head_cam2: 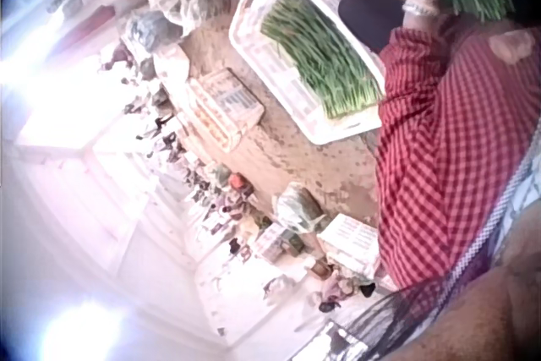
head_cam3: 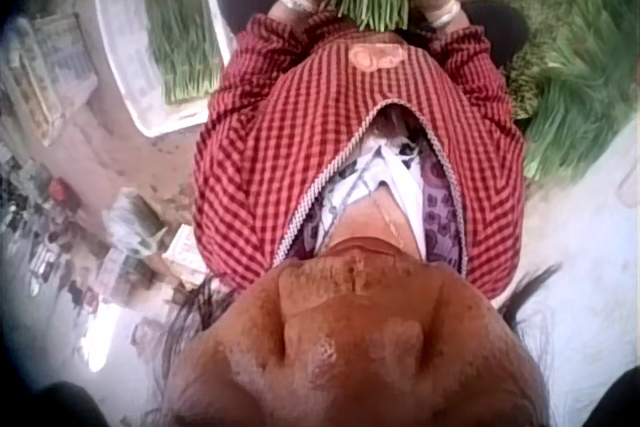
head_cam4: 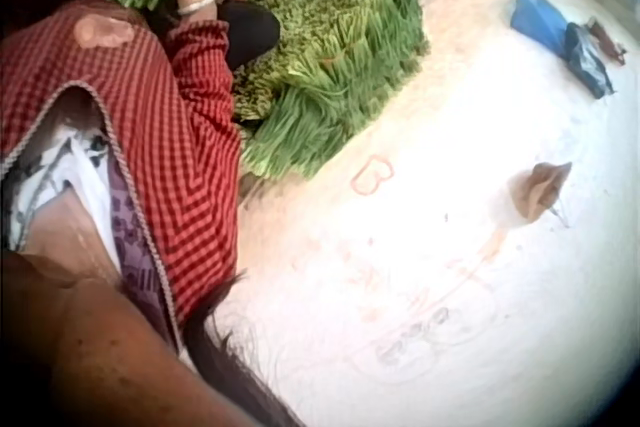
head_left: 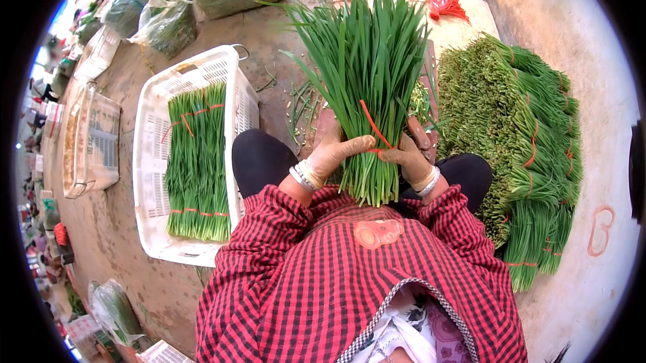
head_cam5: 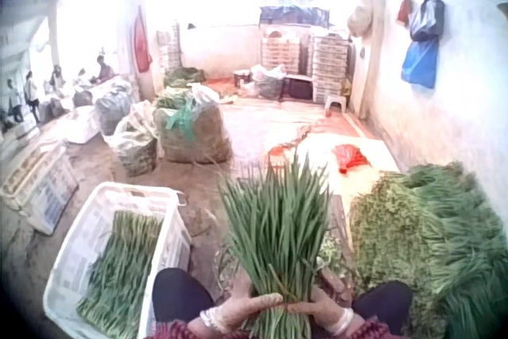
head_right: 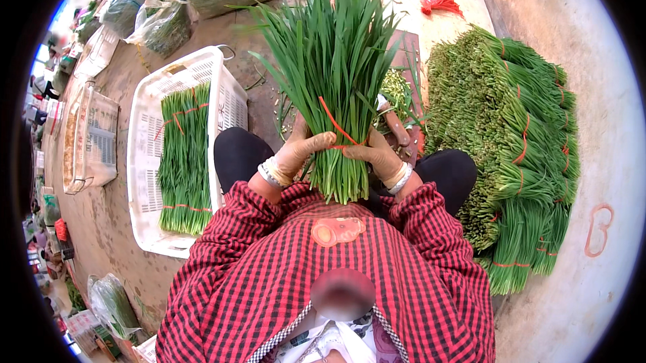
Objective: The person trims the root ends of green onion bundles using a knife on a wooden board and places the finished bundles into a plastic crate.
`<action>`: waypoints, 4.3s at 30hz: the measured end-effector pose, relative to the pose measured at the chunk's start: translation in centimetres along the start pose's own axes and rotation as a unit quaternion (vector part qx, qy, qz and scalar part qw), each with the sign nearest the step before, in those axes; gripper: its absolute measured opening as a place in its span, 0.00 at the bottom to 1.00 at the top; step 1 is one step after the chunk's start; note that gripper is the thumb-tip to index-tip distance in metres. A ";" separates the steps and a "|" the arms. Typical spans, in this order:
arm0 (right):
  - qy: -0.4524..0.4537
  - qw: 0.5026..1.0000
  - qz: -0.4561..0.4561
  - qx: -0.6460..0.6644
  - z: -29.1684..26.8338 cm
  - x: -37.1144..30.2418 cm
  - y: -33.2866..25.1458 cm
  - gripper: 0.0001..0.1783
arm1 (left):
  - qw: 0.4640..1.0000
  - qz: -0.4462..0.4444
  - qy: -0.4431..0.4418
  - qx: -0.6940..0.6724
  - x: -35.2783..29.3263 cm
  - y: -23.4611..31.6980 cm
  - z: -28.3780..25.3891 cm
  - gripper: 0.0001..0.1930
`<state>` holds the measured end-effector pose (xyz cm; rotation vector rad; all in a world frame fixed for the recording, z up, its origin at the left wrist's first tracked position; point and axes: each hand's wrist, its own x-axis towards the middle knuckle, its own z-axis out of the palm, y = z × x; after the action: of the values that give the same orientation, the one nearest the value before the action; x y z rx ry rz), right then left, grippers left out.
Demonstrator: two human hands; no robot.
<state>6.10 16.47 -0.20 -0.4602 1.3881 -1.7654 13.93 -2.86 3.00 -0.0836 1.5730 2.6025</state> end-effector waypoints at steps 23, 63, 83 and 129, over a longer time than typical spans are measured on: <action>0.172 0.673 -0.360 -0.623 4.8 0.6 -17.2 0.10 | 0.996 0.054 0.076 0.007 -1.4 -1.4 2.8 0.31; -0.105 0.992 0.065 0.015 3.3 1.6 -2.0 0.43 | 0.925 -0.038 0.067 -0.372 -0.5 -2.0 -3.0 0.29; 0.004 0.814 -0.242 -0.528 8.6 -1.0 -7.1 0.12 | 0.923 -0.006 0.128 -0.363 -2.8 0.1 -3.0 0.35; -0.067 0.946 -0.148 -0.280 10.1 -1.1 -8.0 0.10 | 0.915 0.233 0.077 -0.319 -5.9 2.7 -6.7 0.45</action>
<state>10.87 11.43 10.71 -1.1222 1.7892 -1.5020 19.40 -10.40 2.81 0.0502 0.7634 3.4656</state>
